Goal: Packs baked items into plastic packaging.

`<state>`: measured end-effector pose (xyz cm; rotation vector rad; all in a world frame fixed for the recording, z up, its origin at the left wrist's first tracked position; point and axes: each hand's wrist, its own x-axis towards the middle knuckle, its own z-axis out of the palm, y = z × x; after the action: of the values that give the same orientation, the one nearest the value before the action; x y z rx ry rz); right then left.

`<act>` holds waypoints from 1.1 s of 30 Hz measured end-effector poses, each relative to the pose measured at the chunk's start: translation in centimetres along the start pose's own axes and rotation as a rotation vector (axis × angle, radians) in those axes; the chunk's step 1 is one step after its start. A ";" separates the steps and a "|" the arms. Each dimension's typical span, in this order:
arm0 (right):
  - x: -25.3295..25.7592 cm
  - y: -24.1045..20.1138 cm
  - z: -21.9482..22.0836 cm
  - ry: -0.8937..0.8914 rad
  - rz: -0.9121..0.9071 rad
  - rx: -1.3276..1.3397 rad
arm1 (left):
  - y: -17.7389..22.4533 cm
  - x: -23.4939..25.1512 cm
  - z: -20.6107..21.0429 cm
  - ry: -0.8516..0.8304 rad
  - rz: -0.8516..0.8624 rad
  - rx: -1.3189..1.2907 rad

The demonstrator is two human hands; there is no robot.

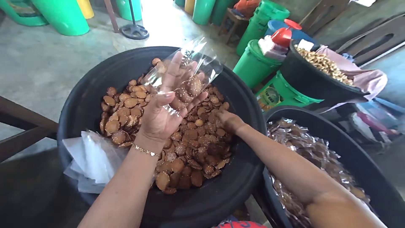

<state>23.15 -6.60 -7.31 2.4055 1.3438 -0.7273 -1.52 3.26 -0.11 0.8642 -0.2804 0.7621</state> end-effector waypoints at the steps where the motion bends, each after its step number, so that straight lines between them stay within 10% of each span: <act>1: 0.0 -0.2 0.0 -0.011 0.003 -0.013 | 0.0 0.0 0.1 0.019 -0.010 0.004; 9: -3.7 -1.1 -0.9 -0.057 -0.288 0.275 | -0.9 -0.1 0.1 0.146 -0.048 0.041; 16: -0.9 -0.3 -0.9 0.045 -0.100 0.305 | -1.0 -0.3 0.1 0.094 -0.117 0.039; 25: -1.1 -0.8 0.3 -0.018 -0.415 -0.170 | -1.4 -0.3 0.1 0.056 -0.145 0.071; 33: -3.6 -2.0 -1.4 -0.162 -0.308 0.123 | -0.5 -0.2 -0.6 0.051 -0.066 0.095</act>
<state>20.25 -7.45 -4.17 2.1942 1.6622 -1.0885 -1.37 3.40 -0.91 0.9378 -0.1706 0.7397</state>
